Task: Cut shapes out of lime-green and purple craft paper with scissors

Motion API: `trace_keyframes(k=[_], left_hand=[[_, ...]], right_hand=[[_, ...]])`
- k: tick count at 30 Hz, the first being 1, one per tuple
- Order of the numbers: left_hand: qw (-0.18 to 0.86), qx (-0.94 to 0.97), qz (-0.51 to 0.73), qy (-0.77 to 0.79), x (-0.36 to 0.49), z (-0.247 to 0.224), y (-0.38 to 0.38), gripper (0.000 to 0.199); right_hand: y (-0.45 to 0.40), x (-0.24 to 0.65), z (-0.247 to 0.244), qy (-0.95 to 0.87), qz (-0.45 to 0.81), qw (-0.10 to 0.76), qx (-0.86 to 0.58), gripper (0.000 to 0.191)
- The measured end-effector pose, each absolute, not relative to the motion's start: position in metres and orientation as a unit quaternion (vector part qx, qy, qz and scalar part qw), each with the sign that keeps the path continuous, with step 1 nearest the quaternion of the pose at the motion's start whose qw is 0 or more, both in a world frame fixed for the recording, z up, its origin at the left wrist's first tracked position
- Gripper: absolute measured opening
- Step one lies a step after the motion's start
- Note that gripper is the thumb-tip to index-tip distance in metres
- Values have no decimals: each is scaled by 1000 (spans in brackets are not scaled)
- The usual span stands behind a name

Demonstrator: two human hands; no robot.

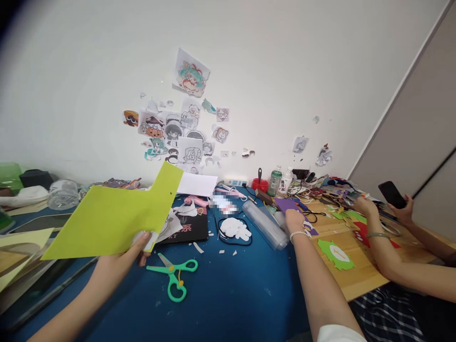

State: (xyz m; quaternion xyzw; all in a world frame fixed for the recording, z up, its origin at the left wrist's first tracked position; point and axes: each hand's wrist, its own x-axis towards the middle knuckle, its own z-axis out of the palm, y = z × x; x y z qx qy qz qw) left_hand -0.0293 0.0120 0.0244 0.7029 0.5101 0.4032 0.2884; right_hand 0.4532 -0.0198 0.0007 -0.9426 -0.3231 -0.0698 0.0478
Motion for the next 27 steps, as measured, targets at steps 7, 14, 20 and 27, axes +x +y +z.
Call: trace_keyframes(k=[7, 14, 20, 27], left_hand=[[297, 697, 412, 506, -29, 24, 12, 47], [289, 702, 398, 515, -30, 27, 10, 48], [292, 707, 399, 506, -30, 27, 10, 50], [303, 718, 399, 484, -30, 23, 14, 51]], right_hand=[[-27, 445, 37, -327, -168, 113, -923, 31], [-34, 424, 72, -326, -239, 167, -899, 31], [-39, 396, 73, -354, -375, 219, -828, 24], [-44, 326, 48, -488, -532, 200, -662, 26]])
